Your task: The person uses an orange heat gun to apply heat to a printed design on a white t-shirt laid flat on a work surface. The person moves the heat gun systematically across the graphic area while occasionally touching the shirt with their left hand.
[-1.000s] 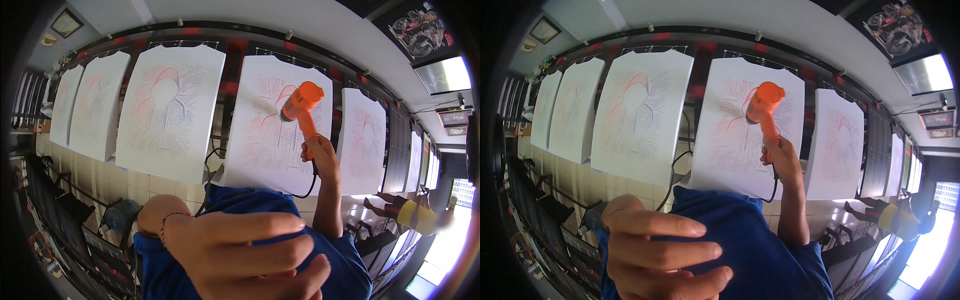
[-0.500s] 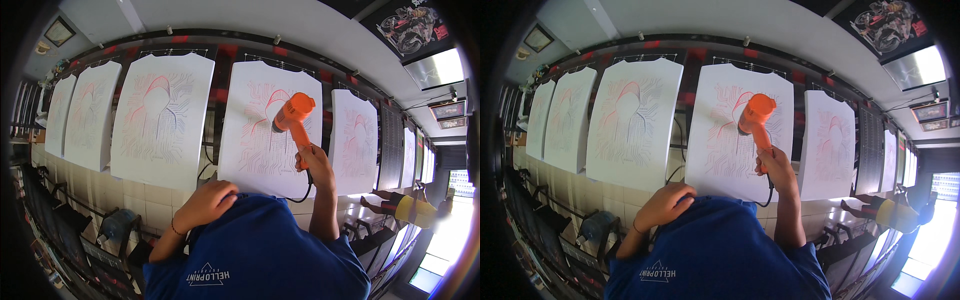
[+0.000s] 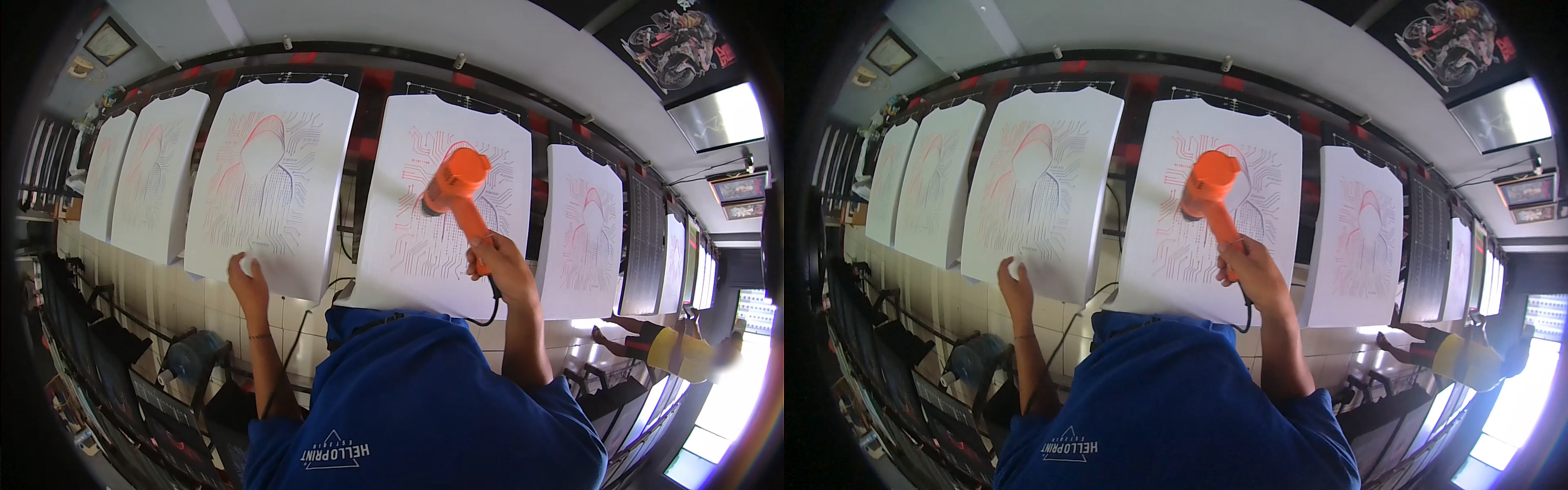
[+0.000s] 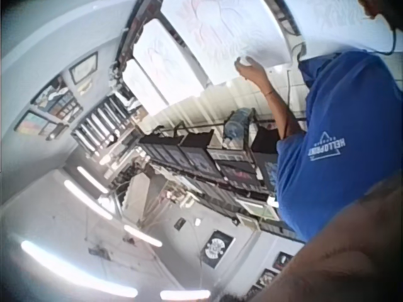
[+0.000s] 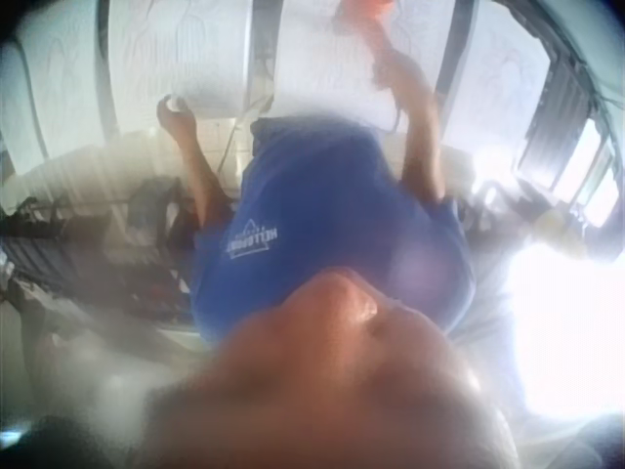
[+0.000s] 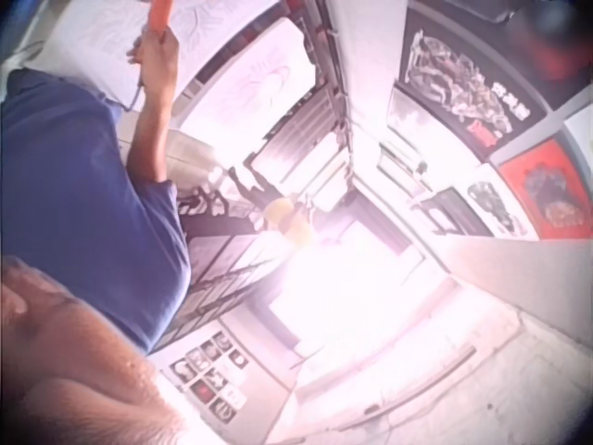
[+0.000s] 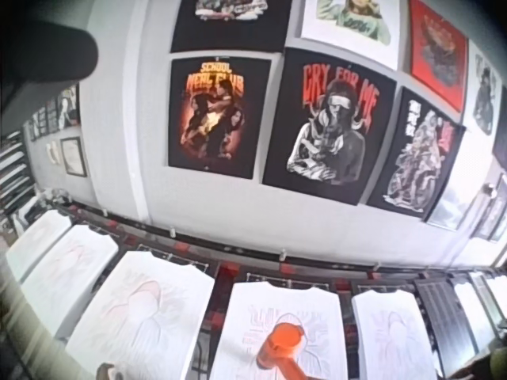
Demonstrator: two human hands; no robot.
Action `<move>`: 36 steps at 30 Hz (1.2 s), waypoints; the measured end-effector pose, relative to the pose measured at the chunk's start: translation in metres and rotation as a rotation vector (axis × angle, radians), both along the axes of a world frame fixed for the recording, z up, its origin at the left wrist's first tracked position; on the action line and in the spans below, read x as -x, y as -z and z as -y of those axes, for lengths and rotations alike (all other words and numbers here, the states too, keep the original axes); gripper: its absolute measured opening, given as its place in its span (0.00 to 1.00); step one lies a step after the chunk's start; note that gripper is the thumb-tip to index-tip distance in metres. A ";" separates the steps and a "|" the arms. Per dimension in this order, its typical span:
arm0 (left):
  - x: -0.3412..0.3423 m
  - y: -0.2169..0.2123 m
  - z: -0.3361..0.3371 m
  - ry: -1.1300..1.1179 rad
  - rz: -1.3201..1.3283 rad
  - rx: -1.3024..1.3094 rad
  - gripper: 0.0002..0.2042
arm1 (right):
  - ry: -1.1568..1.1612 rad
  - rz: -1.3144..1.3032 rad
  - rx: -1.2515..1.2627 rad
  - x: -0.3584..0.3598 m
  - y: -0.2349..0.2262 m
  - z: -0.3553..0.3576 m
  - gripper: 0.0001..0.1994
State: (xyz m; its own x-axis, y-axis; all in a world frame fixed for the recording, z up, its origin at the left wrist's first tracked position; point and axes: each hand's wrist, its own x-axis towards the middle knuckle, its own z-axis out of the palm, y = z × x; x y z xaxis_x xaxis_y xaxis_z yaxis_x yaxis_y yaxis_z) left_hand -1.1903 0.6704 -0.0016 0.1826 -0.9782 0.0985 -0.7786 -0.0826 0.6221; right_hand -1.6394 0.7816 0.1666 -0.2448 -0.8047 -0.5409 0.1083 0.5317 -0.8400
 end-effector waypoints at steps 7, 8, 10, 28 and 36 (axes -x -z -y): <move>-0.009 0.037 0.036 -0.691 0.093 -0.182 0.32 | 0.014 0.001 0.000 0.012 -0.002 -0.015 0.14; -0.008 0.047 0.036 -0.726 0.063 -0.145 0.33 | 0.002 0.029 -0.003 0.007 -0.001 -0.011 0.14; -0.003 0.051 0.039 -0.775 0.017 -0.109 0.34 | -0.062 0.054 0.008 -0.003 -0.003 -0.004 0.14; 0.022 0.044 0.030 -0.786 0.104 -0.090 0.32 | -0.194 0.101 0.017 0.001 -0.004 -0.016 0.13; 0.024 0.043 0.031 -0.791 0.103 -0.107 0.31 | -0.205 0.028 -0.048 0.011 -0.013 -0.035 0.15</move>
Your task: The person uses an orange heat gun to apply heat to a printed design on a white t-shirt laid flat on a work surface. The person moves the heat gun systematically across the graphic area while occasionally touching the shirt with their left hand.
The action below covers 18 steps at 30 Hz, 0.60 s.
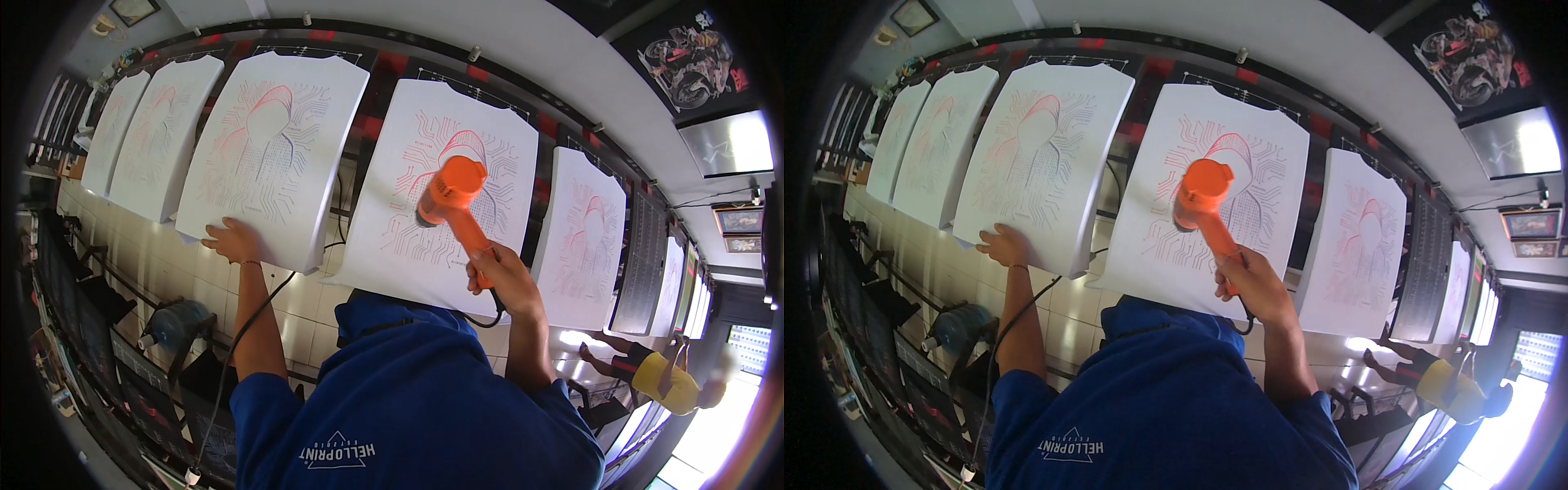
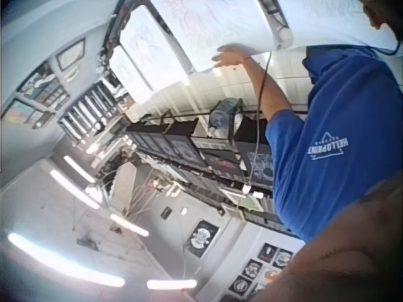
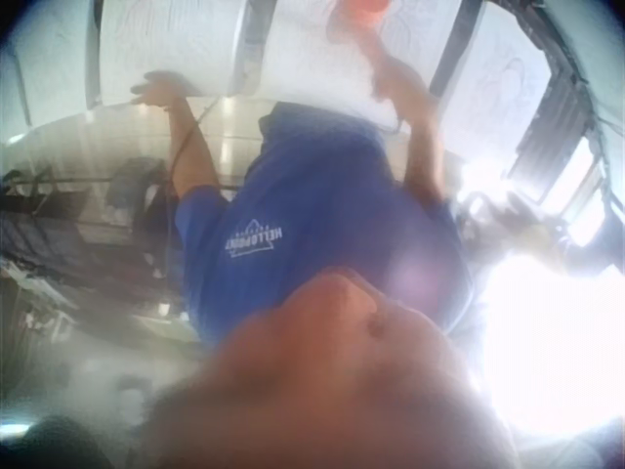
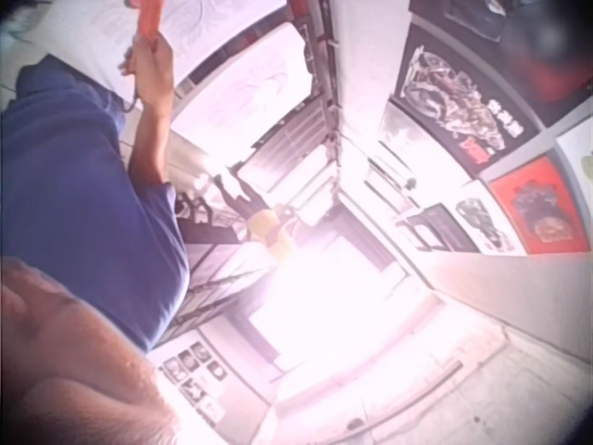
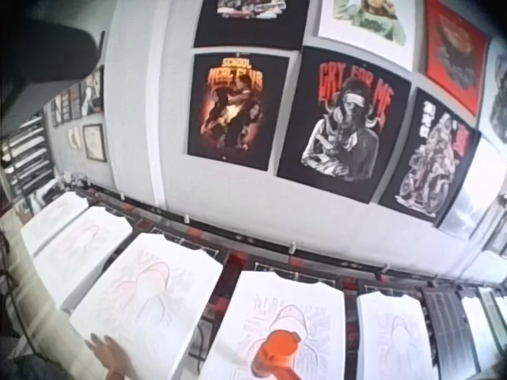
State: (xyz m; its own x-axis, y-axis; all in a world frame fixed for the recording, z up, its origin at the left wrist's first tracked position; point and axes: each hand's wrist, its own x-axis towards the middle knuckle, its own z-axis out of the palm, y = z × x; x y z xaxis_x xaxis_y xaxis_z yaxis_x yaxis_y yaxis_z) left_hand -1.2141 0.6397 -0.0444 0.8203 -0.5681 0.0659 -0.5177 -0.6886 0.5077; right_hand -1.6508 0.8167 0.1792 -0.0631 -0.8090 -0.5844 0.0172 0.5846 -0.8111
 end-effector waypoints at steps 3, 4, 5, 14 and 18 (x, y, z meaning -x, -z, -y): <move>-0.003 0.003 0.001 -0.025 0.001 -0.004 0.30 | 0.050 -0.019 0.002 0.003 -0.002 -0.011 0.15; -0.003 0.004 0.001 -0.022 0.002 0.000 0.30 | 0.038 -0.013 0.008 0.001 -0.003 -0.011 0.15; -0.002 0.004 0.001 -0.020 0.004 0.004 0.29 | 0.026 -0.007 0.014 -0.001 -0.004 -0.009 0.15; -0.002 0.000 0.001 -0.017 -0.013 -0.001 0.29 | -0.087 0.020 0.055 -0.027 0.005 0.030 0.14; 0.004 -0.008 0.002 -0.020 -0.023 -0.028 0.30 | -0.115 0.005 0.061 -0.034 0.013 0.039 0.14</move>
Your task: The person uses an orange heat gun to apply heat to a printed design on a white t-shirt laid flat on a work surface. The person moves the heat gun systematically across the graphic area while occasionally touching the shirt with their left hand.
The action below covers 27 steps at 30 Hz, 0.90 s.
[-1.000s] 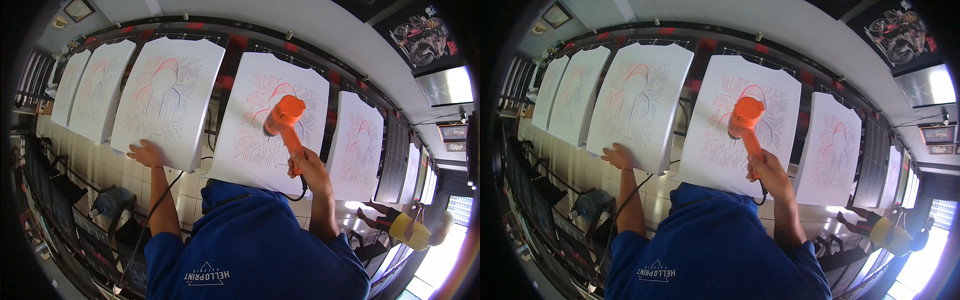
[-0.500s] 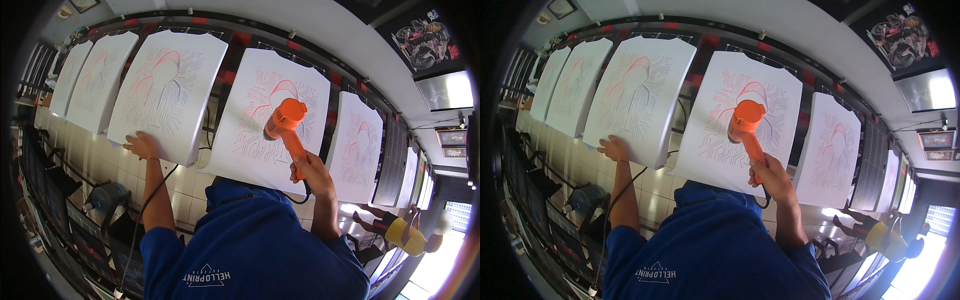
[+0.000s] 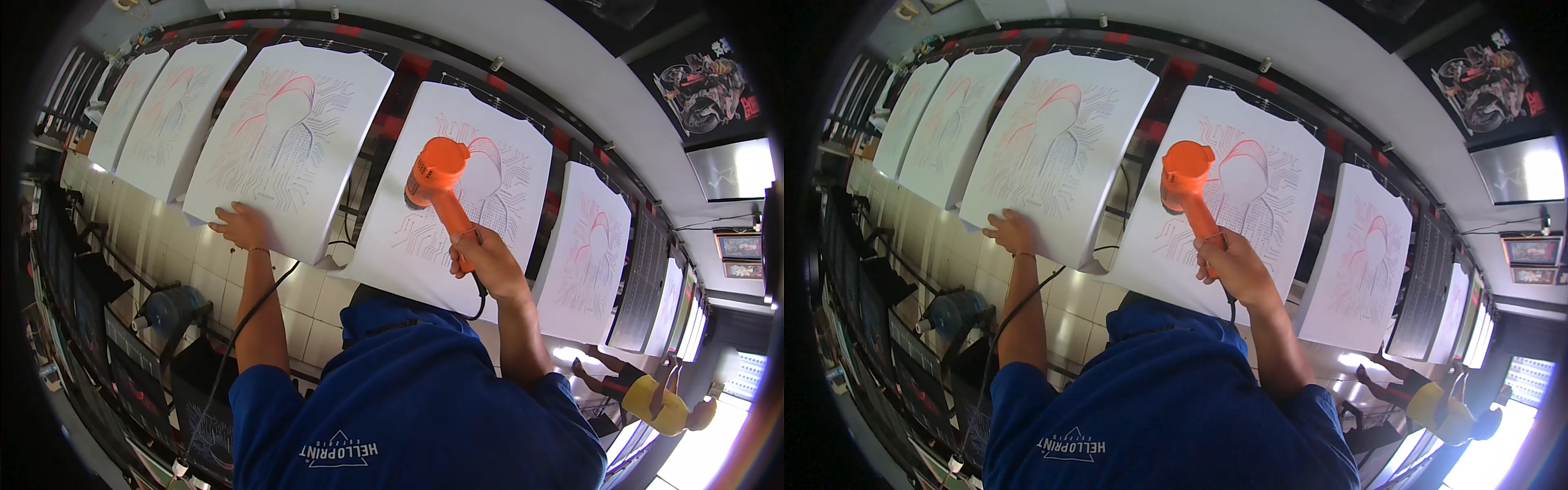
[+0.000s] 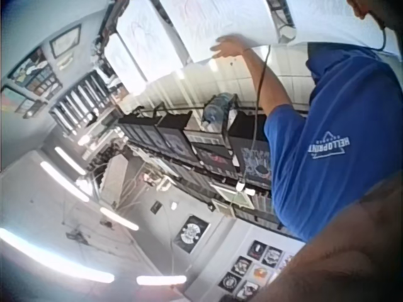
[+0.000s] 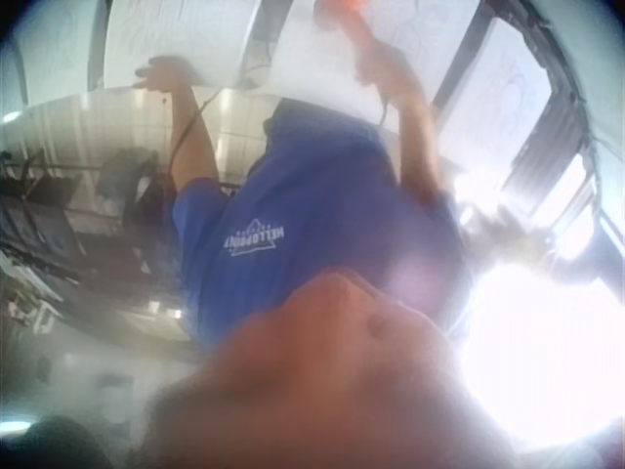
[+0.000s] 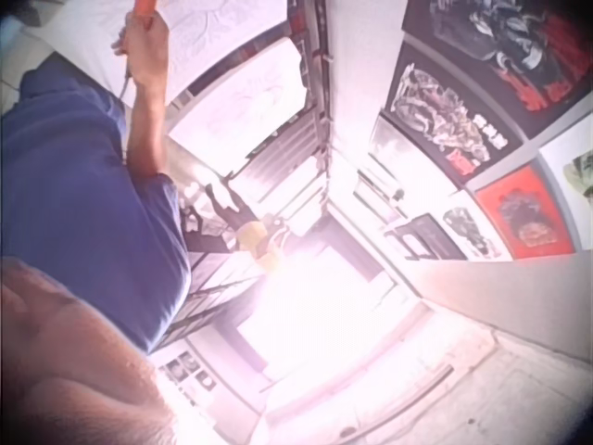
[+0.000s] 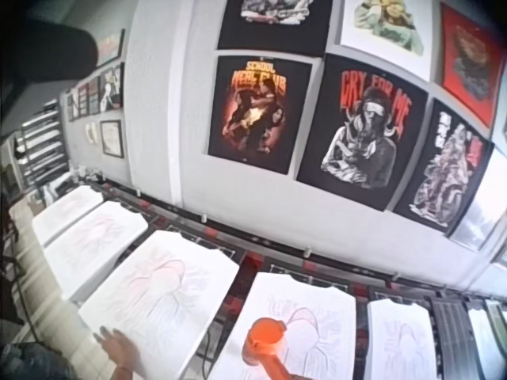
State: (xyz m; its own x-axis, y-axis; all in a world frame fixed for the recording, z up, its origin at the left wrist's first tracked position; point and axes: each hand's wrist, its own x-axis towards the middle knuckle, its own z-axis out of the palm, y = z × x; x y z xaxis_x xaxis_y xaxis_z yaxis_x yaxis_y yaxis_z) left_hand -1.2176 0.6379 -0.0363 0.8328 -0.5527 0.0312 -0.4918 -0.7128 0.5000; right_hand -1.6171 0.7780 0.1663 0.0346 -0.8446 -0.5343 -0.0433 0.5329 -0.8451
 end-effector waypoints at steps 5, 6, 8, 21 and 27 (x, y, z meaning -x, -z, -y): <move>-0.004 0.005 0.001 -0.016 0.009 -0.001 0.30 | 0.001 -0.019 -0.053 -0.004 -0.006 0.005 0.12; -0.004 0.006 0.001 -0.017 0.013 0.000 0.30 | -0.027 -0.025 -0.044 -0.005 -0.007 0.002 0.13; -0.004 0.007 0.000 -0.011 0.023 0.010 0.30 | -0.082 -0.040 -0.024 -0.006 -0.007 -0.005 0.14; -0.002 0.002 0.000 -0.011 -0.020 0.008 0.31 | -0.098 -0.003 -0.093 -0.011 -0.011 -0.027 0.15; -0.005 0.007 -0.001 -0.002 -0.003 0.027 0.31 | -0.011 -0.117 -0.015 -0.003 -0.007 -0.022 0.16</move>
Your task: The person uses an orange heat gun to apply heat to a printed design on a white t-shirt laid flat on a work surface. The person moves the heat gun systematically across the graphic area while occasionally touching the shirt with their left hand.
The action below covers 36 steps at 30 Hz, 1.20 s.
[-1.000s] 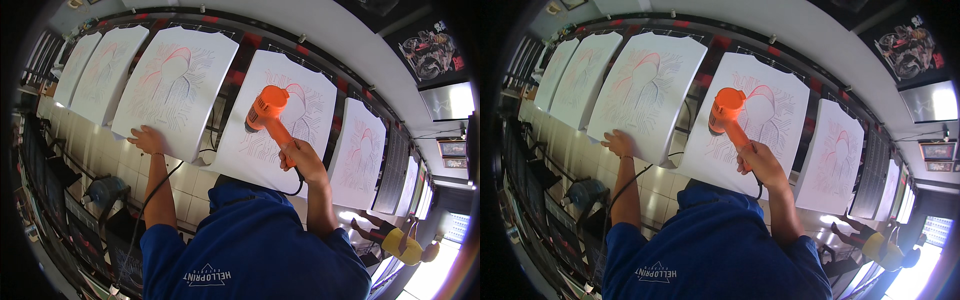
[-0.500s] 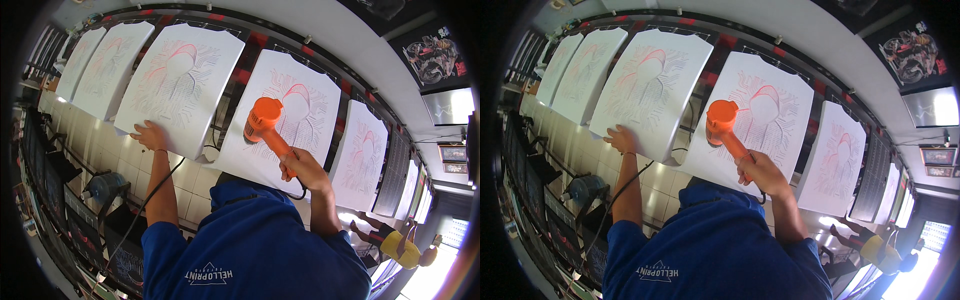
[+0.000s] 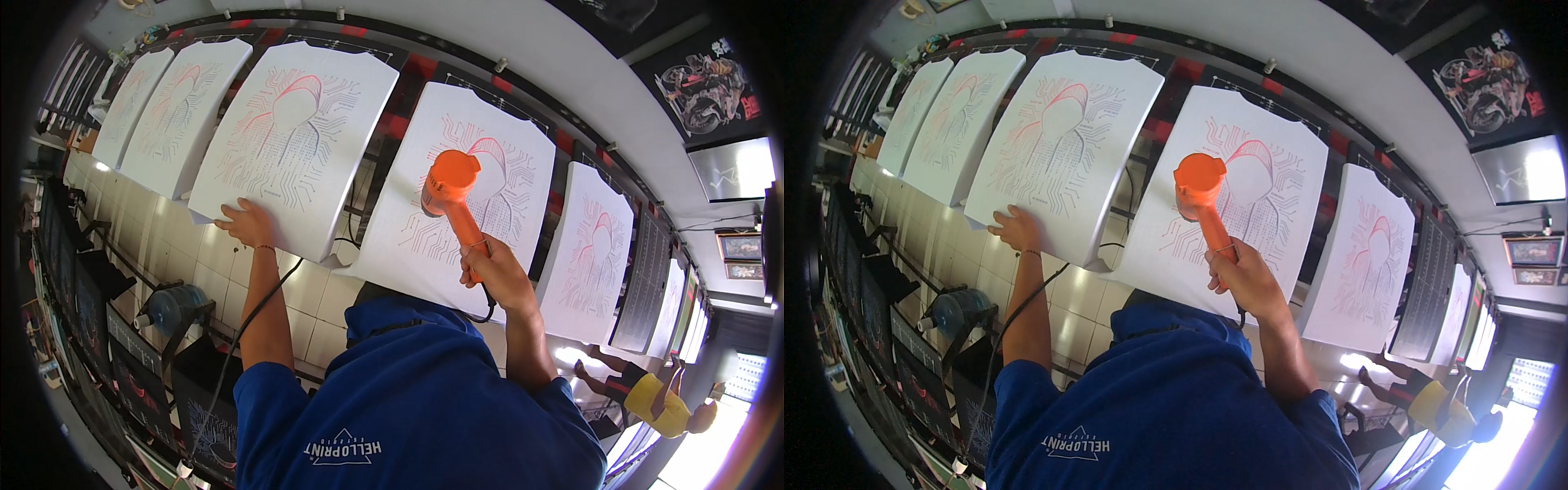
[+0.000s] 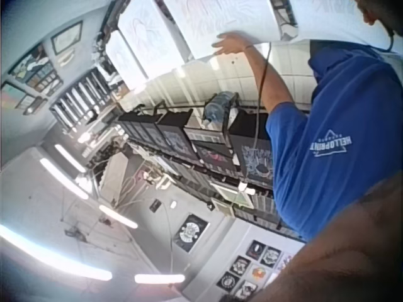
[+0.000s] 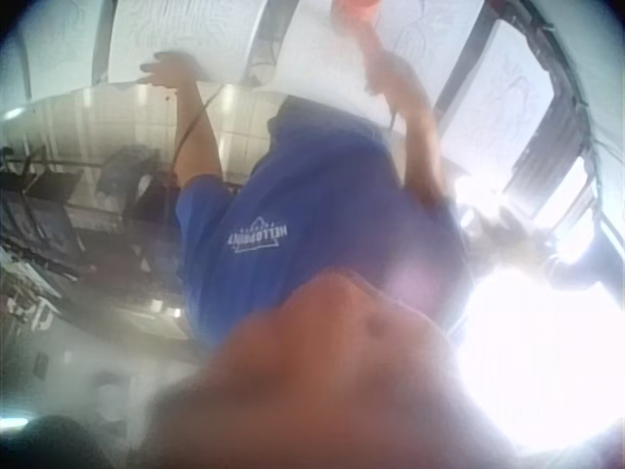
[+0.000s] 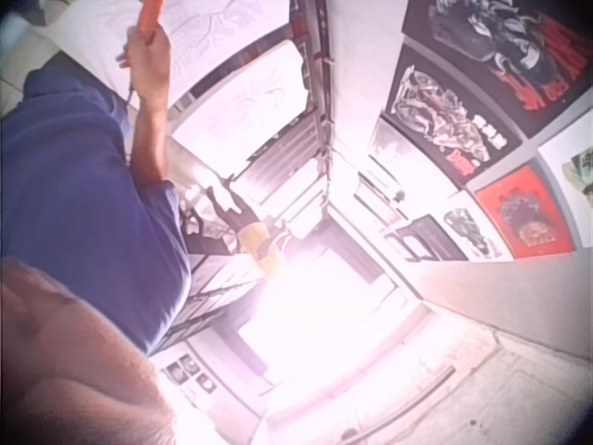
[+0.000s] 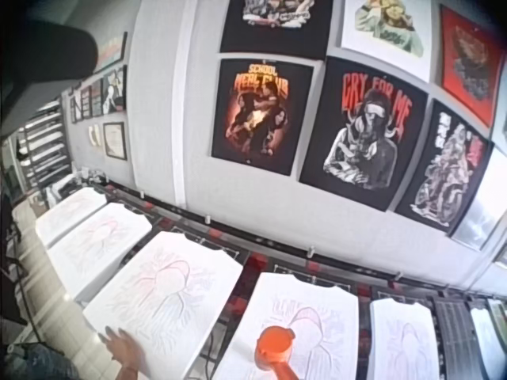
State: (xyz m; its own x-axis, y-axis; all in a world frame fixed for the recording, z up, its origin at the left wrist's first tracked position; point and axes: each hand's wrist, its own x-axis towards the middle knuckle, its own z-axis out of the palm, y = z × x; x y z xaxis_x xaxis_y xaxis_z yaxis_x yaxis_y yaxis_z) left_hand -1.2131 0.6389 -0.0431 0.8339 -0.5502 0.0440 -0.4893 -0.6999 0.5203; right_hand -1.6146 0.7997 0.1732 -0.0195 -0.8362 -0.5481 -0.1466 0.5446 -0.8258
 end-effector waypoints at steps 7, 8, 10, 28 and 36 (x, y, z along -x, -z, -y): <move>0.003 -0.006 -0.001 -0.002 -0.012 -0.012 0.31 | 0.001 0.108 -0.096 0.007 -0.006 -0.013 0.16; 0.003 -0.005 0.000 -0.002 -0.012 -0.009 0.31 | -0.024 0.089 -0.083 0.002 -0.004 -0.018 0.16; 0.000 -0.002 0.000 -0.007 -0.006 -0.010 0.31 | -0.084 0.118 -0.070 -0.004 -0.007 -0.020 0.16; -0.002 0.005 0.000 0.000 0.023 -0.006 0.31 | -0.102 0.062 -0.128 0.013 -0.010 -0.032 0.13; -0.001 0.003 0.001 -0.005 0.010 -0.010 0.31 | 0.024 0.009 -0.042 0.016 0.000 -0.026 0.13</move>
State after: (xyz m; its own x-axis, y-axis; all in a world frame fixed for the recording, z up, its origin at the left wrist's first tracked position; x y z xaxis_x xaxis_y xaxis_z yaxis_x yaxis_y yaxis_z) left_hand -1.2124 0.6376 -0.0462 0.8362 -0.5464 0.0470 -0.4909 -0.7075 0.5084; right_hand -1.6308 0.8257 0.1736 -0.0340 -0.8118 -0.5830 -0.1255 0.5822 -0.8033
